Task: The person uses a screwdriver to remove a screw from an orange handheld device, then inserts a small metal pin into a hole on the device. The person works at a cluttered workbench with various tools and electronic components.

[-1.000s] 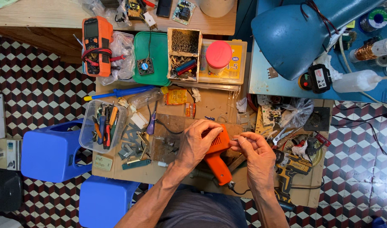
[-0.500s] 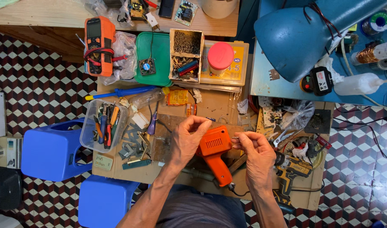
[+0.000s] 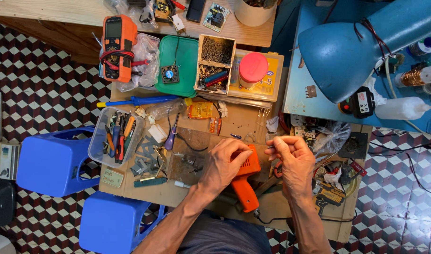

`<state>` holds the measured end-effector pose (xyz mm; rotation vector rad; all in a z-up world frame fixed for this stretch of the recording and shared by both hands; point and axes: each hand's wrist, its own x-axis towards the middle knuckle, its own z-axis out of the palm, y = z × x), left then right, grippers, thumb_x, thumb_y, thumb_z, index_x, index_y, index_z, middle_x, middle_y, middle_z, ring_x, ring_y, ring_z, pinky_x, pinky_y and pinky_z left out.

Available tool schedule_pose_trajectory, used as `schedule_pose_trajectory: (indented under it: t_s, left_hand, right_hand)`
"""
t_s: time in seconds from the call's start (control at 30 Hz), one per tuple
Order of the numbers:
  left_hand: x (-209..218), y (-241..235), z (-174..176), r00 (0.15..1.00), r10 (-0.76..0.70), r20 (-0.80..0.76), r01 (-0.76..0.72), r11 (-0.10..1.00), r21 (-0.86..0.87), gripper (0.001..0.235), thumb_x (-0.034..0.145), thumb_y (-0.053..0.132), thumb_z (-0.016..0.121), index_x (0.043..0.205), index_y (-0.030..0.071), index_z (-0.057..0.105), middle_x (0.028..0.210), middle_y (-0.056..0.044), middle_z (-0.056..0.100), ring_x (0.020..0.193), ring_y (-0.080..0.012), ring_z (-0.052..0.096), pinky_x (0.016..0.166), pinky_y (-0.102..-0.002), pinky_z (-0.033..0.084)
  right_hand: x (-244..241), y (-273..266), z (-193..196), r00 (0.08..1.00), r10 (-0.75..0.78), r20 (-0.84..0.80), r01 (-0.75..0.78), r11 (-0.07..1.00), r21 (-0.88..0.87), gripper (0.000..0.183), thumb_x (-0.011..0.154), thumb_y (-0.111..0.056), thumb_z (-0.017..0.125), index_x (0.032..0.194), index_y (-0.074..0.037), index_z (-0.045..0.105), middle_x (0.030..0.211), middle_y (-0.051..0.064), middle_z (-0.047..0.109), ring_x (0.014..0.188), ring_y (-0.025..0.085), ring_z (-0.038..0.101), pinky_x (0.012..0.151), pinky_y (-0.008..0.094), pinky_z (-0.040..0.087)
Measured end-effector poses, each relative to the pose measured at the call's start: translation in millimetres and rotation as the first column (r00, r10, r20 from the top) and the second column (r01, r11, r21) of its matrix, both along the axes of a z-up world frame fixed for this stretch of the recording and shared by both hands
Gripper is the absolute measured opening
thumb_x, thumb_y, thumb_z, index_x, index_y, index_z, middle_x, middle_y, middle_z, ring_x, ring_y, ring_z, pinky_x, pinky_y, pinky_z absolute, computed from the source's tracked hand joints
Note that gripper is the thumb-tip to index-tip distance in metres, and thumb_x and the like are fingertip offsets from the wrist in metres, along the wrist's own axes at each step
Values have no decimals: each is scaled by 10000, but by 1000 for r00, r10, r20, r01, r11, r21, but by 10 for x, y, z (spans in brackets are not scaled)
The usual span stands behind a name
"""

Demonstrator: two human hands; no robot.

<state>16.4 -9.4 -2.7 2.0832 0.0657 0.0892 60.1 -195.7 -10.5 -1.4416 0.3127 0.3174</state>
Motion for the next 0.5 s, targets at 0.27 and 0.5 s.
schedule_pose_trajectory:
  t_s: [0.27, 0.5]
  left_hand:
    - [44, -45, -33, 997, -68, -19, 69, 998, 9, 97, 917, 113, 725, 948, 36, 676, 915, -79, 697, 893, -248, 695, 807, -377, 574]
    - [63, 17, -70, 985, -55, -161, 43, 996, -74, 113, 921, 139, 731, 951, 40, 684, 919, -95, 697, 858, -240, 708, 764, -375, 571]
  right_hand:
    - [-232, -89, -82, 989, -81, -127, 81, 997, -5, 159, 995, -178, 653, 1032, -24, 649, 953, 90, 747, 760, 97, 696, 595, 188, 493]
    - [-244, -147, -65, 990, -92, -104, 93, 996, 6, 182, 1008, -198, 647, 1050, -21, 645, 963, 94, 744, 752, 91, 676, 606, 190, 502]
